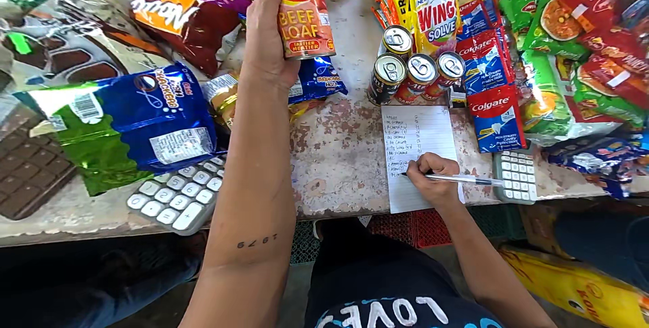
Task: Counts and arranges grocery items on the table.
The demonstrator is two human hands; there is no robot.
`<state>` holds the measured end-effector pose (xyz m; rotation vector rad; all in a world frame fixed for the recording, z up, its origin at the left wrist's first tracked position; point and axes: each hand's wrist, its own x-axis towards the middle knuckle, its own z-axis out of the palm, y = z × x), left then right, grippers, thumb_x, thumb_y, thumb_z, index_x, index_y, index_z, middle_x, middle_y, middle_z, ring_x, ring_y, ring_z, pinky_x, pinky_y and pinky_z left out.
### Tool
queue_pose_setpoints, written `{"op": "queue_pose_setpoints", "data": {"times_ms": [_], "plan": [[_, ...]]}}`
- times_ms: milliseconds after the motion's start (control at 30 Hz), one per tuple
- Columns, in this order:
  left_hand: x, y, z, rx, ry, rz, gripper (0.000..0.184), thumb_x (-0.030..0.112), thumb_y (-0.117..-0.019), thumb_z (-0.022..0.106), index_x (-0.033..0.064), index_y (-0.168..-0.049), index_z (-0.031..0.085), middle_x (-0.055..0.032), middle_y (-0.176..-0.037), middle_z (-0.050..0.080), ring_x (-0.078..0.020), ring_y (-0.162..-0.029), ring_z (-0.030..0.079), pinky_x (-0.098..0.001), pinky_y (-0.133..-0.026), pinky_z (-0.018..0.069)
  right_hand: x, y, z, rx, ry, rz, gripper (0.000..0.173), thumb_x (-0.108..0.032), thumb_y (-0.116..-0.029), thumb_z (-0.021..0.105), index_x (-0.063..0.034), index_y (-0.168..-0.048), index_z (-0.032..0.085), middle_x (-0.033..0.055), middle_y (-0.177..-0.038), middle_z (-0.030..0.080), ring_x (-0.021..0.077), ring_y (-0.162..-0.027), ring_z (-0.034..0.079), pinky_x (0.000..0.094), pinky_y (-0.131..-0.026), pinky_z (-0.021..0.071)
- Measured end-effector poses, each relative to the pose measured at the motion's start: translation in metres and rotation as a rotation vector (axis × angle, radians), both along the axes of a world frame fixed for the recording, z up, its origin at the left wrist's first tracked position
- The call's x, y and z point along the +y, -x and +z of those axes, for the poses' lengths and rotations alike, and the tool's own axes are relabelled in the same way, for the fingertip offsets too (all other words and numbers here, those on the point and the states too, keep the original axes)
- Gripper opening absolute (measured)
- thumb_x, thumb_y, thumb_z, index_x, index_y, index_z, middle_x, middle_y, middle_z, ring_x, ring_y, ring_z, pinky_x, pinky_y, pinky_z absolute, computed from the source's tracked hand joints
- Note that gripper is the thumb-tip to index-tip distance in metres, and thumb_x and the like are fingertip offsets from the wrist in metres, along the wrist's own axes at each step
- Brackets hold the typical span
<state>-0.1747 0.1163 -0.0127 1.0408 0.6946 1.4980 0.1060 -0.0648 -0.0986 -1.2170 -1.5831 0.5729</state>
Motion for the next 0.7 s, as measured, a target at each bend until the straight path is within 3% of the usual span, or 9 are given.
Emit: {"op": "queue_pose_setpoints", "data": {"times_ms": [133, 300, 700], "plan": [[-0.002, 0.000, 0.002, 0.020, 0.002, 0.004, 0.042, 0.034, -0.1131, 0.021, 0.0112, -0.126, 0.054, -0.0011, -0.106, 0.070, -0.0114, -0.097, 0.070, -0.0312, -0.089, 0.0593, 0.002, -0.003, -0.003, 0.002, -0.015, 0.000, 0.033, -0.001, -0.0820, 0.065, -0.0128, -0.057, 0.048, -0.0065, -0.054, 0.049, -0.0006, -0.051, 0.047, 0.0170, -0.047, 0.0380], [-0.003, -0.002, 0.003, -0.006, 0.012, 0.009, 0.043, 0.035, -0.1131, 0.021, 0.0121, -0.122, 0.056, -0.0013, -0.105, 0.070, -0.0120, -0.097, 0.070, -0.0318, -0.088, 0.0594, 0.002, -0.006, -0.006, -0.002, -0.001, -0.026, 0.034, -0.001, -0.0826, 0.066, -0.0130, -0.057, 0.047, -0.0062, -0.054, 0.049, 0.0002, -0.051, 0.047, 0.0179, -0.047, 0.0377], [-0.001, 0.000, 0.001, 0.015, -0.002, 0.014, 0.044, 0.037, -0.1128, 0.023, 0.0103, -0.131, 0.053, -0.0007, -0.109, 0.069, -0.0115, -0.097, 0.069, -0.0310, -0.087, 0.0593, 0.011, -0.017, -0.014, 0.023, 0.001, -0.048, 0.034, 0.000, -0.0828, 0.067, -0.0131, -0.057, 0.048, -0.0055, -0.054, 0.048, 0.0028, -0.051, 0.048, 0.0200, -0.046, 0.0387]]}}
